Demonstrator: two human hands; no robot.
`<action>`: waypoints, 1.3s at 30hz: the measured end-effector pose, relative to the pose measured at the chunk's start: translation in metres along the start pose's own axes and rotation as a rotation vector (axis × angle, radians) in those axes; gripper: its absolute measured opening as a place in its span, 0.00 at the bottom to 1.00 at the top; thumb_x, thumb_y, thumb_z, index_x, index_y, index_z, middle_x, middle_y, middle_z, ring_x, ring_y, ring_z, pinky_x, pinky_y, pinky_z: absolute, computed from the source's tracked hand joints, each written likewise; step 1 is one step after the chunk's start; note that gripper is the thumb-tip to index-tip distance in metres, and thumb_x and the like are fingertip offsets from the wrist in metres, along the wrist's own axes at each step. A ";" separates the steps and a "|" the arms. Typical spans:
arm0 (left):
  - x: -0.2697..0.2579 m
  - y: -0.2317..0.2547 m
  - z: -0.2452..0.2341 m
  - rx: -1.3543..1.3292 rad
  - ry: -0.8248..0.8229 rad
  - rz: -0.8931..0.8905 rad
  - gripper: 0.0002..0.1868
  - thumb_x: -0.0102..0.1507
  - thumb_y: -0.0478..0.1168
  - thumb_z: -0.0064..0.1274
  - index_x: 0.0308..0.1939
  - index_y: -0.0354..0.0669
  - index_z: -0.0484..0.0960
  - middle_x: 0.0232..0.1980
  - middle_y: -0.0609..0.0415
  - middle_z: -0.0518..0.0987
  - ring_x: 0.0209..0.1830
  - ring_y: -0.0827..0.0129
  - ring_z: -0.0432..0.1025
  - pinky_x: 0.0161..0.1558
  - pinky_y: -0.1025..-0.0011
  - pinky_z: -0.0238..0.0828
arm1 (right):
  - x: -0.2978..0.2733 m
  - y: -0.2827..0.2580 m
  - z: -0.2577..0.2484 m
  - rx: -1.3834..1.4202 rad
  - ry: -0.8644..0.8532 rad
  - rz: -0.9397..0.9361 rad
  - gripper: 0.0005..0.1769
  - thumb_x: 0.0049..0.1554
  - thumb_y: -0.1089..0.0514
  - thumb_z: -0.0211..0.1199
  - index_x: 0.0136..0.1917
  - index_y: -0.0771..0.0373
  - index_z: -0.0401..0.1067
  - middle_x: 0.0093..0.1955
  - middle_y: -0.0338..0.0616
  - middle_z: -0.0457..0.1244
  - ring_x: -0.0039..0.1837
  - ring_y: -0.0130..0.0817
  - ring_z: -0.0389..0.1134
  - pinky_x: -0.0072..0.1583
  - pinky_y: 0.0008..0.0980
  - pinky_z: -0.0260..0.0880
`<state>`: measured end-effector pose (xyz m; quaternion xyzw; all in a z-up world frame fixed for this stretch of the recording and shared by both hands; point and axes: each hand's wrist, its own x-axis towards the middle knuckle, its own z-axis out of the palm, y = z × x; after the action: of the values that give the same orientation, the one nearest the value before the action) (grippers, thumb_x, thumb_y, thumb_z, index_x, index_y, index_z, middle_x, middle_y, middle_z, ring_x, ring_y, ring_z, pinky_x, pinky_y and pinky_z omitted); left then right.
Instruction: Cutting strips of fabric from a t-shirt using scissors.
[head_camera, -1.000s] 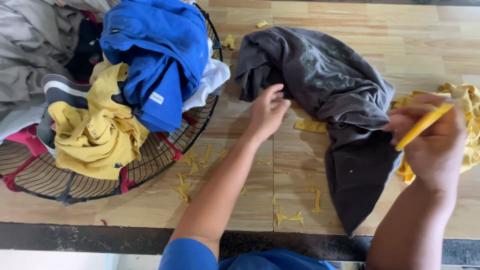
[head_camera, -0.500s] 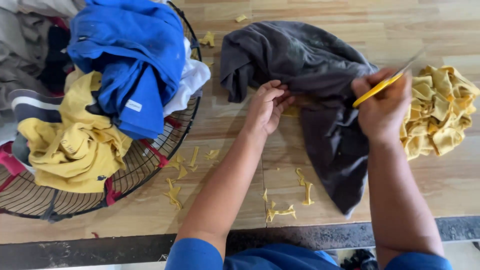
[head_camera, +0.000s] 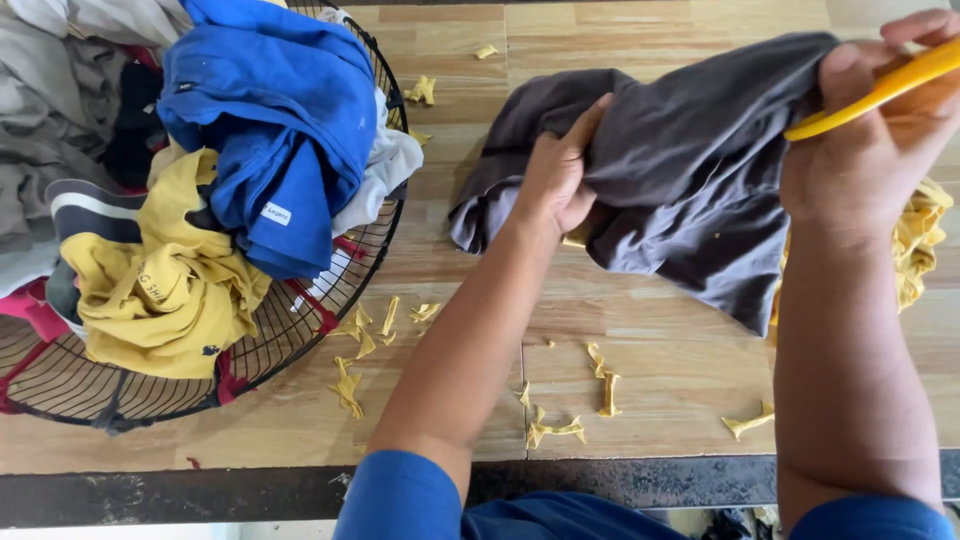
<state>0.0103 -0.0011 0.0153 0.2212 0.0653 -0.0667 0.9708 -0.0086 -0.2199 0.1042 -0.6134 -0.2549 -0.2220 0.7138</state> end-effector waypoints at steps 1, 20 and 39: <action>-0.007 0.021 0.008 0.000 -0.001 0.005 0.20 0.57 0.39 0.66 0.41 0.20 0.81 0.47 0.30 0.82 0.37 0.58 0.79 0.41 0.71 0.79 | 0.000 0.004 -0.002 0.003 -0.003 -0.002 0.19 0.76 0.78 0.53 0.65 0.55 0.60 0.47 0.34 0.55 0.45 0.19 0.51 0.52 0.19 0.49; -0.092 0.040 -0.055 0.189 0.028 -0.344 0.24 0.53 0.32 0.65 0.52 0.29 0.78 0.47 0.42 0.83 0.39 0.61 0.78 0.37 0.73 0.77 | -0.074 0.096 -0.038 -0.988 -0.348 -0.101 0.40 0.46 0.63 0.83 0.65 0.72 0.64 0.68 0.59 0.63 0.64 0.57 0.66 0.63 0.48 0.67; -0.083 0.017 -0.052 0.524 0.145 -0.112 0.24 0.53 0.36 0.73 0.51 0.33 0.84 0.46 0.43 0.84 0.44 0.56 0.79 0.48 0.53 0.80 | -0.067 0.152 -0.064 -1.149 -0.158 0.198 0.41 0.47 0.45 0.81 0.68 0.53 0.64 0.62 0.50 0.65 0.64 0.62 0.65 0.65 0.57 0.64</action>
<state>-0.0736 0.0450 -0.0113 0.4650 0.1271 -0.1191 0.8680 0.0415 -0.2603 -0.0621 -0.9375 -0.0877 -0.2105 0.2630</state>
